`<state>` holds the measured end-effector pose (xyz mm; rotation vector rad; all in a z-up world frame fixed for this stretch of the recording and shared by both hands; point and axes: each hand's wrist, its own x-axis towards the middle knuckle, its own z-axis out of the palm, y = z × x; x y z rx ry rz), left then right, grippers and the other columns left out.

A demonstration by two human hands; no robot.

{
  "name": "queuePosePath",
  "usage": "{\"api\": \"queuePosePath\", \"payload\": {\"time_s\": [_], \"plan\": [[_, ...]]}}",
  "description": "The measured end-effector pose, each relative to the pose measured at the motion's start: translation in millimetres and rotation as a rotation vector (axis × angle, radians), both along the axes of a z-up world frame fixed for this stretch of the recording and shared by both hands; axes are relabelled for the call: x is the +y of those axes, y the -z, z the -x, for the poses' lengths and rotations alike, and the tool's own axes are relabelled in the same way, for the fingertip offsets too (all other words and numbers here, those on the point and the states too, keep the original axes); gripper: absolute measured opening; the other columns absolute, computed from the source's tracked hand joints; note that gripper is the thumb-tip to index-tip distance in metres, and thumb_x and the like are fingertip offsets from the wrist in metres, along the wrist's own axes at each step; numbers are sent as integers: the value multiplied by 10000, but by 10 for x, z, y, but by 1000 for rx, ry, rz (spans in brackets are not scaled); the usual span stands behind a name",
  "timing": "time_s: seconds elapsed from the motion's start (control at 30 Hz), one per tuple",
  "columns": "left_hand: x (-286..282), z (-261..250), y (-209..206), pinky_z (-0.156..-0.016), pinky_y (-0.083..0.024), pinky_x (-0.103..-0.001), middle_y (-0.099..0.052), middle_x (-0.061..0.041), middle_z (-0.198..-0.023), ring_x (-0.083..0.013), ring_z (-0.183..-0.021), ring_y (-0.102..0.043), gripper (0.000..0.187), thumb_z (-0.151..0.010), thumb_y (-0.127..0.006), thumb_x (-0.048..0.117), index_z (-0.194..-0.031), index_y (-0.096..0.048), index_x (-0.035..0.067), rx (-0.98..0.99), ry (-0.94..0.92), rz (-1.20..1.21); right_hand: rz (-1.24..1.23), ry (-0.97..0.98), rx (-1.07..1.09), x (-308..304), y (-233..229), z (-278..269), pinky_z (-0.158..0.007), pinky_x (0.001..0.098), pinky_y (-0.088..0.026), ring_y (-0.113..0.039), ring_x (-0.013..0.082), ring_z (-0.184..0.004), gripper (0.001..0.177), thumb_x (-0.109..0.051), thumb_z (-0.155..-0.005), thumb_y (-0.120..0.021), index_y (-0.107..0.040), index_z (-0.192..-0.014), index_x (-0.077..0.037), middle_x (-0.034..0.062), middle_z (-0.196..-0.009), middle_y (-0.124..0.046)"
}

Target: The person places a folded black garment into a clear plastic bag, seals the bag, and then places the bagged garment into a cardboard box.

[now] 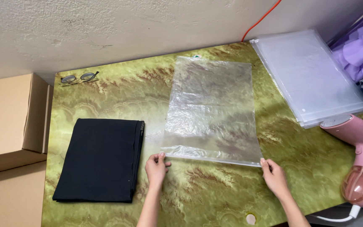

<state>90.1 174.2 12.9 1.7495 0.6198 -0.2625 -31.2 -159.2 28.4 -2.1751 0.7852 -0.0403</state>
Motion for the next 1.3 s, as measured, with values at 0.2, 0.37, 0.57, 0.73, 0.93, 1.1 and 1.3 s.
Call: {"api": "queuePosePath", "payload": {"time_s": [0.2,0.37,0.57,0.73,0.93,1.1,1.3], "plan": [[264,-52,-273,-752,-463,-345,-659,-76,-935,-227,-814,-638,326,-823,-495,344,-983,-600,82,-226,164,-316,110,143,-23,-101,351,-55,-809,344,-411,-622,226,-837,256,-160,-819,-431,-512,-1061,-143,40,-896,-679],[516,-82,-428,-731,-430,-338,-569,-50,-972,-207,-875,-532,221,-827,-526,194,-1018,-576,95,-583,139,-635,306,-52,-253,267,268,-171,-904,371,-371,-514,229,-980,285,-108,-805,-495,-543,-1084,-70,95,-1038,-575],[673,-302,-2,-994,-236,-505,-295,-220,-1358,-410,-1301,-189,679,-721,-614,274,-1297,-336,49,-576,314,-1122,405,-575,-344,677,449,-343,-1051,475,-214,-318,245,-1241,316,-207,-779,-551,-574,-1094,-206,60,-1309,-418],[705,-454,363,-911,-234,-659,-198,-214,-1415,-508,-1258,-170,810,-693,-571,299,-1378,-207,67,-399,374,-1326,498,-851,-406,889,146,-402,-1061,468,-152,-292,258,-1282,368,-189,-794,-559,-549,-1161,-211,92,-1340,-389],[609,-539,430,-835,-271,-704,-183,-281,-1385,-571,-1212,-180,727,-712,-418,-8,-1384,-146,49,-252,413,-1366,583,-973,-340,979,114,-542,-1060,471,-82,-191,264,-1314,447,-239,-863,-450,-398,-1305,-199,106,-1397,-275],[628,-321,291,-892,-136,-713,-102,-190,-1434,-502,-1281,-31,844,-616,-433,-75,-1386,-143,111,-245,469,-1140,570,-951,-63,1112,105,-760,-1049,458,-9,-50,266,-1319,464,-341,-923,-271,-224,-1374,-242,110,-1431,-116],[723,142,259,-949,-147,-653,-171,-88,-1438,-399,-1316,-94,827,-570,-508,-23,-1339,-272,169,-465,564,-1196,419,-888,81,1234,-35,-1017,-1059,438,22,26,252,-1340,485,-366,-909,-259,-214,-1374,-235,102,-1449,-44]]}}
